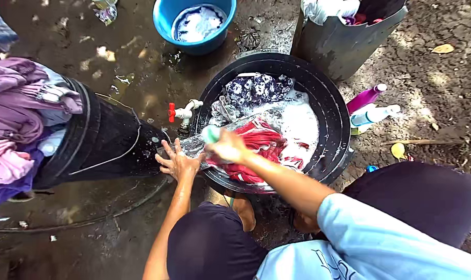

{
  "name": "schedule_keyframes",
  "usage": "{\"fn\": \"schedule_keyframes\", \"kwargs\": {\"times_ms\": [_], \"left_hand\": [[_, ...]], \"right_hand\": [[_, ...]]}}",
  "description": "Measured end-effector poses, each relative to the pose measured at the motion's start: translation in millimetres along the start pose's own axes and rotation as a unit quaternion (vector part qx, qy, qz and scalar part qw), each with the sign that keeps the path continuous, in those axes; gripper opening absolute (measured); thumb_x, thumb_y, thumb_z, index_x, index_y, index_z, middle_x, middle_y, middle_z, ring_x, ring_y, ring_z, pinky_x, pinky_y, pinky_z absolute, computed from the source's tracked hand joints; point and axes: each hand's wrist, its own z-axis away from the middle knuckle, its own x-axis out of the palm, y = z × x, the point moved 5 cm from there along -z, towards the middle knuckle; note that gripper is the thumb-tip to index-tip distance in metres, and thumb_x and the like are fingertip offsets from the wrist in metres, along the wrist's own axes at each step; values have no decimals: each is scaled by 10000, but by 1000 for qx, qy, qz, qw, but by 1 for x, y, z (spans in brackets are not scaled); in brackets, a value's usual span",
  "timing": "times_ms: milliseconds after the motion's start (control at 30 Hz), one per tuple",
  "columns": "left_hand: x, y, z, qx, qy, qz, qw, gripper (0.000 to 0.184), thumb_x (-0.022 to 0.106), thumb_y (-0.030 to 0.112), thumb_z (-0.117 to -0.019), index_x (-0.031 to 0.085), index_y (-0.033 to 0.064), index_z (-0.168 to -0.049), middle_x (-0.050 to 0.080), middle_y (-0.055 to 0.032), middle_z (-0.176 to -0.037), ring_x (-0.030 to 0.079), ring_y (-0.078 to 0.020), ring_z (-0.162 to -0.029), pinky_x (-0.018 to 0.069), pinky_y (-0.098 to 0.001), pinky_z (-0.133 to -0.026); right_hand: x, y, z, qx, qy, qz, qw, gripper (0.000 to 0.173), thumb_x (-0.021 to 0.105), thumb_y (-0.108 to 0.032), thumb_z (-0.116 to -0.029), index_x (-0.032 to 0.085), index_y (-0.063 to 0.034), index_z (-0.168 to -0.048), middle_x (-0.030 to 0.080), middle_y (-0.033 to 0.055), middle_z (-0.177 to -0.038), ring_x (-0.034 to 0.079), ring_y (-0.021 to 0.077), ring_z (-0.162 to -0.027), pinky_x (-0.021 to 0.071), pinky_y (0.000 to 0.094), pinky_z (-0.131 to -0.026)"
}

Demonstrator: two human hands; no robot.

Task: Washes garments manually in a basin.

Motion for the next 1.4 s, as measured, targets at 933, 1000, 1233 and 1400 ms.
{"fn": "schedule_keyframes", "kwargs": {"times_ms": [933, 1000, 1233, 1400], "left_hand": [[3, 0, -3, 0, -4, -22, 1000, 1049, 872, 561, -744, 351, 270, -1606, -17, -71, -1743, 2, -500, -1554, 172, -795, -1094], [1, 1, -2, 0, -4, -25, 1000, 1054, 870, 564, -744, 347, 263, -1608, -10, -76, -1743, 1, -493, -1557, 157, -780, -1112], [1, 6, -2, -14, -7, -37, 999, 1074, 895, 513, -718, 354, 251, -1608, -33, -83, -1742, -14, -496, -1557, 149, -783, -1108], [-3, 4, 1, -10, -14, -42, 999, 1066, 880, 561, -724, 361, 258, -1605, 2, -84, -1742, 5, -489, -1559, 160, -758, -1126]], "right_hand": [[0, -3, 1, -3, -13, -10, 1000, 450, 732, -431, -929, 699, -32, -1135, 723, 200, -1024, 700, 378, -998, 541, 641, -849], [15, 4, -8, 4, -69, 4, 998, 490, 725, -444, -941, 683, -3, -1149, 705, 232, -1054, 682, 410, -1027, 517, 664, -866], [-113, 119, -26, 181, 105, 108, 972, 570, 665, -415, -984, 616, 100, -1223, 643, 342, -1220, 621, 503, -1185, 480, 691, -943], [12, 24, 20, -10, -58, 73, 996, 531, 669, -496, -967, 649, -33, -1226, 713, 207, -1070, 686, 393, -1047, 523, 633, -885]]}}
